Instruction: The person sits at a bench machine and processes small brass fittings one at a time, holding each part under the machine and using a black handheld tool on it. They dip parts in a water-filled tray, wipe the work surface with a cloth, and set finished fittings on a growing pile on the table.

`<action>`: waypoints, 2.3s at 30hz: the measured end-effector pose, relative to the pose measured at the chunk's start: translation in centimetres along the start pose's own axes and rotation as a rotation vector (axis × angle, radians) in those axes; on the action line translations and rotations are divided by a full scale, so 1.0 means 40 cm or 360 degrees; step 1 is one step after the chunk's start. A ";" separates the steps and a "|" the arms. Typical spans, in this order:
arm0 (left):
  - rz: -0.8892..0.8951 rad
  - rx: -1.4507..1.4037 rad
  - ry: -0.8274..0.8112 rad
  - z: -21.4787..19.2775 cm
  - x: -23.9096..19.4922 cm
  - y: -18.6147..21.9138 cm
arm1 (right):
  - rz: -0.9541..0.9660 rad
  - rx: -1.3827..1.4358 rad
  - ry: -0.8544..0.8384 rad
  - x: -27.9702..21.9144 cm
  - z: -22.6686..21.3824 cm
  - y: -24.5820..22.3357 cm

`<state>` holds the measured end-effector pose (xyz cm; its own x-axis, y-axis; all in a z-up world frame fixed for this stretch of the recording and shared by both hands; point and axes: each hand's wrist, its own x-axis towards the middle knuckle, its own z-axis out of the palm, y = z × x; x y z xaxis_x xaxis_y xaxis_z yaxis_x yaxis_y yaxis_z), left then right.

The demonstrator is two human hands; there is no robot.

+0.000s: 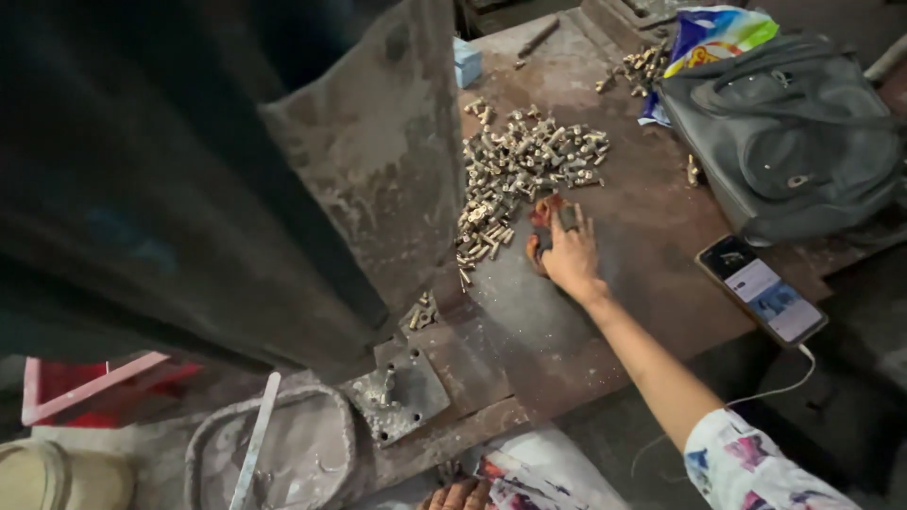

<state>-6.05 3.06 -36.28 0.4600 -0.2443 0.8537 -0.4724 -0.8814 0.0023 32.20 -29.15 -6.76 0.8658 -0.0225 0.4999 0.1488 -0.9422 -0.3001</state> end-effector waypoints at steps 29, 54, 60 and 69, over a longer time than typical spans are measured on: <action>-0.0466 -0.0721 -0.1539 -0.227 0.498 0.024 | -0.0288 0.0256 -0.0520 -0.193 -0.063 -0.270; -0.0420 -0.0014 -0.1203 -0.275 0.879 0.033 | -0.0525 0.0627 -0.0556 -0.342 -0.101 -0.215; -0.0167 0.0698 -0.1584 -0.093 0.830 0.052 | -0.0512 0.0653 -0.0626 -0.340 -0.134 -0.213; -0.0085 0.0085 -0.1179 -0.100 0.736 0.005 | -0.1049 0.0460 -0.0735 -0.316 -0.101 -0.312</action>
<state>4.39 -2.71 -9.05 0.8765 -0.3928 0.2784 -0.4069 -0.9134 -0.0077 17.47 -18.45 -6.03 0.6582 0.6977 0.2826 0.7519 -0.5915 -0.2911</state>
